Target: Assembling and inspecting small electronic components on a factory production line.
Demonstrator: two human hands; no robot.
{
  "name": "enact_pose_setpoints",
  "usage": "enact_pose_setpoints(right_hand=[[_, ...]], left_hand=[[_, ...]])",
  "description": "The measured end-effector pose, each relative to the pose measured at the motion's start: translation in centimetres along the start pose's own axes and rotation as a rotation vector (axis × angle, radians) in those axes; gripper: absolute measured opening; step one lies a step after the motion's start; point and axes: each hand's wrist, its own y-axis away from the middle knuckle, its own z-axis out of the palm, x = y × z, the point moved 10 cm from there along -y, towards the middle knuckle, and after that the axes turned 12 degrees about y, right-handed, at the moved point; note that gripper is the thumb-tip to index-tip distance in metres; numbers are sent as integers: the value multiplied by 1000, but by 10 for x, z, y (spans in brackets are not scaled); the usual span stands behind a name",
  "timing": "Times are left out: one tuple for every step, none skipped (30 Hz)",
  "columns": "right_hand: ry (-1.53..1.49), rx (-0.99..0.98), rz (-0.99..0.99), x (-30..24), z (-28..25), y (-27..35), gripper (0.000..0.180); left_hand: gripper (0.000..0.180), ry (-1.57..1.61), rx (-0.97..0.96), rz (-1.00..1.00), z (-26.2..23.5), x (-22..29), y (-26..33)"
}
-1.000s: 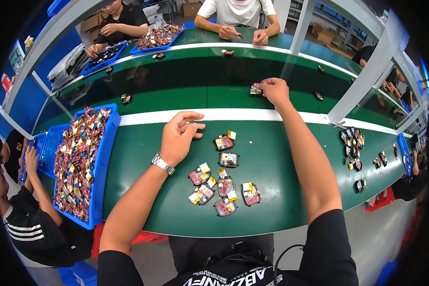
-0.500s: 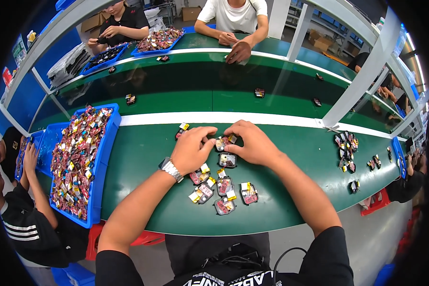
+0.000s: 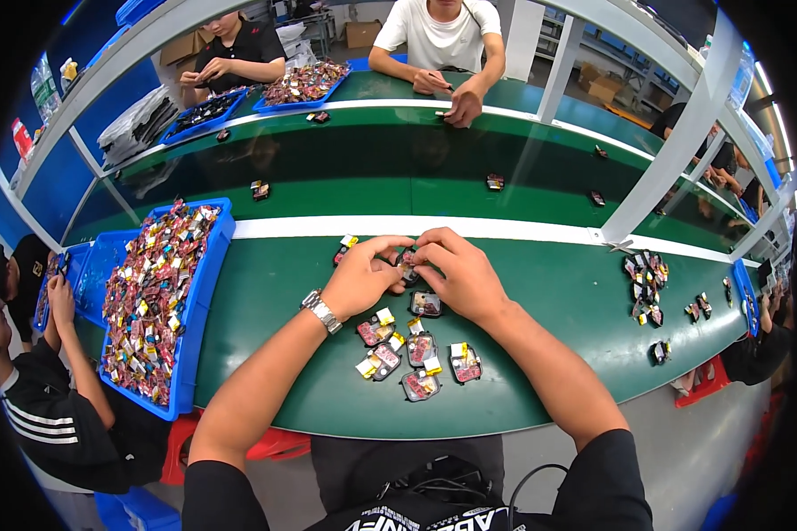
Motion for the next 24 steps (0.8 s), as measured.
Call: enact_pose_setpoints(right_hand=[[42, 32, -25, -6, -5, -2, 19], [87, 63, -48, -11, -9, -2, 19], [82, 61, -48, -11, -10, -1, 19], [76, 50, -40, -9, -12, 2, 19], [71, 39, -31, -9, -12, 4, 19], [68, 37, -29, -9, -12, 4, 19], [78, 40, -7, -8, -12, 3, 18], [90, 43, 14, -6, -12, 2, 17], [91, 42, 16, -7, -12, 2, 17], [88, 31, 14, -9, -11, 1, 17], [87, 21, 14, -9, -10, 2, 16], [89, 20, 17, -7, -12, 3, 16], [91, 1, -9, -7, -12, 3, 17], [87, -17, -39, -7, -11, 3, 17], [84, -16, -39, -6, -12, 2, 17], [55, -37, -43, -5, -11, 1, 17], [30, -57, -45, -4, -10, 1, 17], [29, -57, -43, -4, -10, 1, 17], [-7, -80, -17, 0, -6, 2, 14], [-40, -103, 9, 2, -2, 2, 12], [-38, -102, 11, 3, -1, 2, 12], [-68, -93, 48, 6, -1, 1, 10], [-100, -83, 84, 10, 0, 0, 8], [-99, -81, 85, 10, 0, 1, 8]], left_hand=[[44, -1, 6, -4, -2, -1, 1], [43, 119, 18, -21, 0, 2, 3], [43, 238, 31, -37, 1, 3, 3], [42, 328, 5, -30, 4, 0, 2], [42, 328, 7, -34, 4, 0, 2], [43, 347, -17, -26, 7, 2, 2], [44, 366, -42, -18, 10, 4, 4], [46, 337, -41, -14, 11, 6, 5], [46, 338, -42, -16, 11, 5, 5], [46, 326, -27, -27, 8, 2, 5], [47, 314, -14, -39, 6, 0, 5], [44, 327, -14, -57, 9, 1, 6], [44, 329, -18, -59, 9, -2, 5], [43, 339, -25, -50, 9, -3, 5], [43, 350, -31, -42, 9, -3, 5], [43, 348, -28, -43, 8, -4, 6], [44, 342, -43, -48, 11, -2, 6], [44, 336, -57, -53, 14, -2, 6], [44, 335, -58, -55, 15, -2, 6], [46, 319, -65, -55, 15, -2, 6], [47, 304, -72, -54, 15, -1, 5], [47, 303, -76, -55, 14, 1, 6], [48, 272, -95, -64, 15, 3, 8], [48, 242, -116, -72, 17, 3, 8]])
